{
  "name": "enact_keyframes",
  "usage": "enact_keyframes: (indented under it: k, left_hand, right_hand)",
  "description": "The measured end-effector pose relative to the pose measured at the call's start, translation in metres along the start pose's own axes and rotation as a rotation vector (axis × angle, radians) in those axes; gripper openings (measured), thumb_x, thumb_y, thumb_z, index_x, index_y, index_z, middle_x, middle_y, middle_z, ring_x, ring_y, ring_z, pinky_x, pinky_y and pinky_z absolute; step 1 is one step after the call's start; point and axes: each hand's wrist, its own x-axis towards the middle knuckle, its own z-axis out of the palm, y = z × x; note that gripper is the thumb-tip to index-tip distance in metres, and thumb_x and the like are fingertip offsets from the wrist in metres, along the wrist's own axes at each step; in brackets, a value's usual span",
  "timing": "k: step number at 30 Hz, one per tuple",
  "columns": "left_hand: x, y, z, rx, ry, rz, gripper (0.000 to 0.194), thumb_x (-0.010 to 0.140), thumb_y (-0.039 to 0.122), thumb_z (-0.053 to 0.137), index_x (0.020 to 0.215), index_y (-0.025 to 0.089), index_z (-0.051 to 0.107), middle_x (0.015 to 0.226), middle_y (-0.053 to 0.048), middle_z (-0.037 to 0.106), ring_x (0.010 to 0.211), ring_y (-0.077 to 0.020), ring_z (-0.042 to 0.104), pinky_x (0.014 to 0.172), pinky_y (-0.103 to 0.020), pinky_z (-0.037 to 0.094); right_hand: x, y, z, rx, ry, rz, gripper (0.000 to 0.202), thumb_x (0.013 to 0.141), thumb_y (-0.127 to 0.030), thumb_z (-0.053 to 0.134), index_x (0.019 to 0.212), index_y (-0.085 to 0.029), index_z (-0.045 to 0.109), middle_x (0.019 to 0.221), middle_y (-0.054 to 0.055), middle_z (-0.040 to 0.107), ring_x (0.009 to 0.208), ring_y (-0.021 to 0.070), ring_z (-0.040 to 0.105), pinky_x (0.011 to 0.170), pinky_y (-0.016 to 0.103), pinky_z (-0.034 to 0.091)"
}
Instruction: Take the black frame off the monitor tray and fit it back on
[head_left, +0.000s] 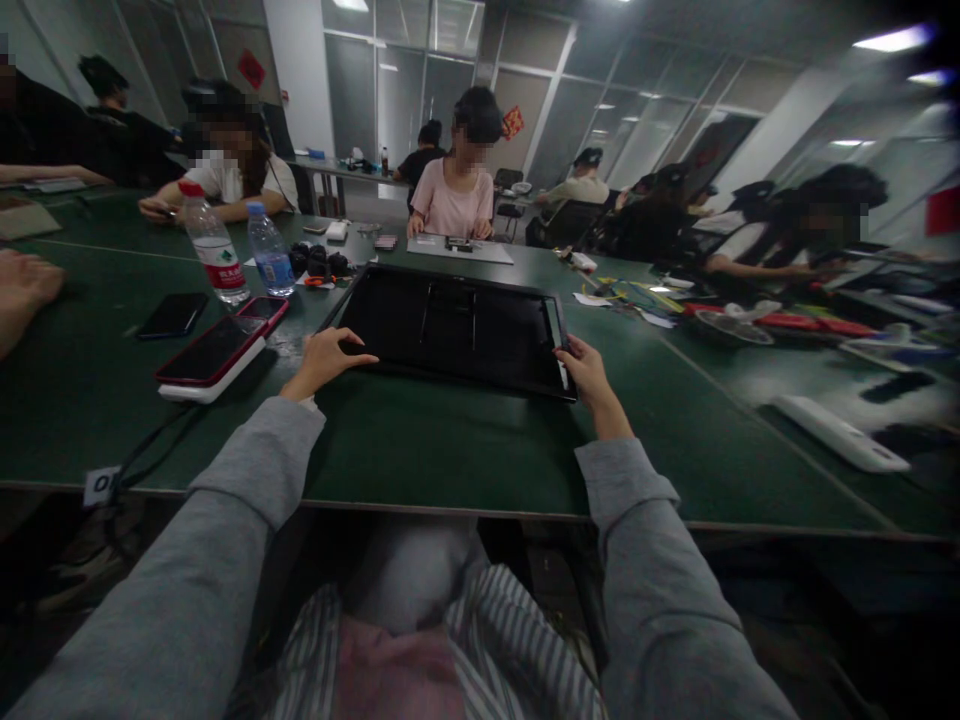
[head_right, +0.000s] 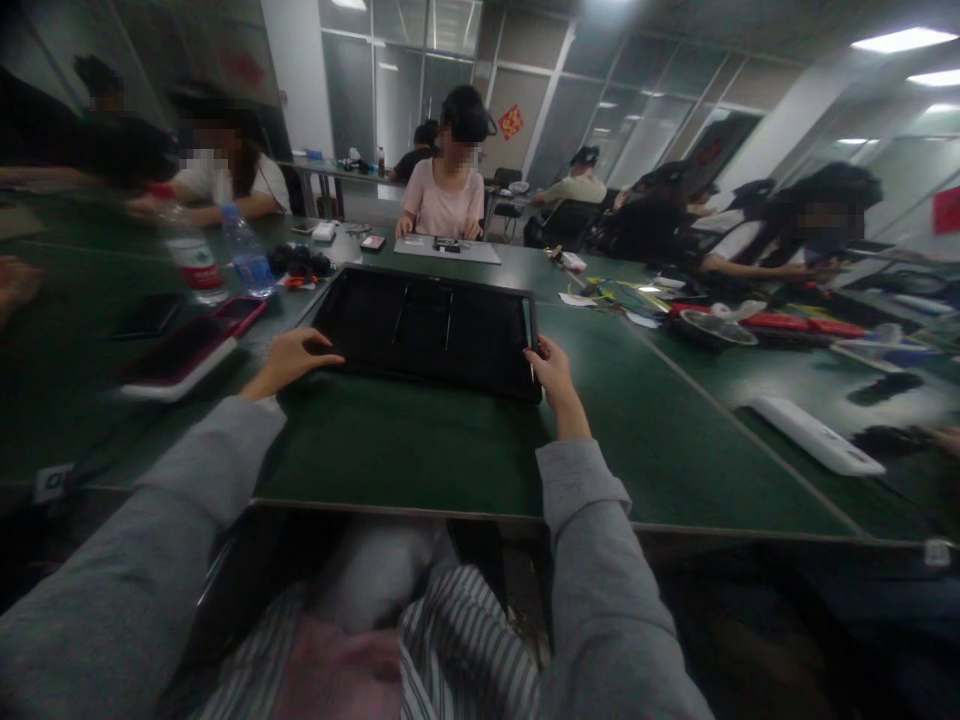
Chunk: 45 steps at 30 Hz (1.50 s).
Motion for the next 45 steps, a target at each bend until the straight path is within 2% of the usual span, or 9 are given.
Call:
enact_keyframes:
  k: [5,10,21,26,37,39,41,43,45]
  left_hand:
    - [-0.001,-0.004,0.003,0.058,-0.087,0.018,0.04,0.066,0.055,0.094,0.087,0.026,0.077,0.102,-0.008,0.078,0.1,-0.0304,0.069,0.098,-0.043,0.046]
    - [-0.002,-0.008,0.005,0.078,-0.133,0.087,0.039,0.069,0.058,0.091,0.086,0.026,0.077,0.106,-0.008,0.078,0.107,-0.0313,0.067,0.1,-0.044,0.044]
    - [-0.001,-0.012,0.012,0.119,-0.144,0.13,0.043,0.073,0.065,0.087,0.089,0.026,0.076,0.111,-0.009,0.074,0.115,-0.0334,0.06,0.103,-0.048,0.043]
    - [-0.001,-0.006,0.015,0.145,-0.151,0.138,0.041,0.077,0.064,0.085,0.09,0.026,0.075,0.111,-0.009,0.074,0.114,-0.034,0.06,0.102,-0.049,0.043]
    - [0.027,-0.004,0.033,0.193,-0.145,0.124,0.037,0.079,0.062,0.084,0.091,0.027,0.077,0.113,-0.009,0.072,0.121,-0.0377,0.058,0.106,-0.058,0.04]
    - [0.033,-0.01,0.036,0.141,-0.118,0.148,0.036,0.082,0.061,0.082,0.096,0.027,0.078,0.118,-0.009,0.072,0.125,-0.0368,0.058,0.111,-0.059,0.039]
    - [0.04,-0.02,0.038,0.078,-0.008,0.15,0.038,0.087,0.058,0.077,0.109,0.028,0.077,0.132,-0.01,0.068,0.133,-0.0345,0.055,0.118,-0.056,0.038]
    - [0.047,-0.032,0.04,0.027,0.149,0.072,0.044,0.09,0.054,0.073,0.124,0.026,0.073,0.145,-0.012,0.061,0.14,-0.0326,0.052,0.122,-0.052,0.037]
    - [0.052,-0.045,0.042,-0.028,0.222,-0.075,0.053,0.09,0.049,0.073,0.135,0.022,0.068,0.149,-0.015,0.058,0.14,-0.0328,0.054,0.122,-0.051,0.04]
  right_hand:
    - [0.0,0.001,0.009,-0.273,0.067,-0.186,0.055,0.084,-0.033,0.057,0.135,-0.015,0.068,0.125,0.016,0.074,0.121,0.032,0.066,0.114,0.056,0.048]
    - [0.001,0.006,0.019,-0.442,0.126,-0.124,0.067,0.089,-0.034,0.052,0.153,-0.013,0.057,0.137,0.022,0.068,0.134,0.0369,0.059,0.12,0.063,0.04]
    - [0.02,0.032,0.017,-0.355,0.049,-0.135,0.066,0.087,-0.04,0.06,0.148,-0.015,0.062,0.142,0.017,0.068,0.138,0.036,0.06,0.125,0.06,0.039]
    - [0.029,0.037,0.016,-0.397,0.032,-0.107,0.067,0.089,-0.041,0.059,0.149,-0.012,0.061,0.145,0.02,0.066,0.135,0.0362,0.063,0.122,0.059,0.043]
    - [0.086,0.054,0.03,-0.302,0.024,-0.125,0.064,0.088,-0.055,0.067,0.143,-0.021,0.067,0.13,0.016,0.074,0.123,0.0364,0.069,0.115,0.062,0.048]
    - [0.095,0.06,0.032,-0.24,0.024,-0.129,0.066,0.086,-0.057,0.07,0.142,-0.022,0.068,0.127,0.014,0.075,0.122,0.0356,0.069,0.114,0.061,0.05]
    - [0.102,0.066,0.032,-0.16,0.002,-0.099,0.069,0.084,-0.057,0.072,0.143,-0.022,0.067,0.121,0.013,0.077,0.118,0.0348,0.071,0.111,0.06,0.053]
    - [0.105,0.073,0.031,-0.072,-0.054,-0.046,0.074,0.081,-0.057,0.074,0.146,-0.022,0.064,0.115,0.011,0.078,0.112,0.0341,0.073,0.105,0.061,0.057]
    - [0.106,0.079,0.029,0.01,-0.118,0.014,0.079,0.079,-0.054,0.077,0.15,-0.024,0.06,0.113,0.009,0.079,0.107,0.0333,0.075,0.101,0.061,0.06]
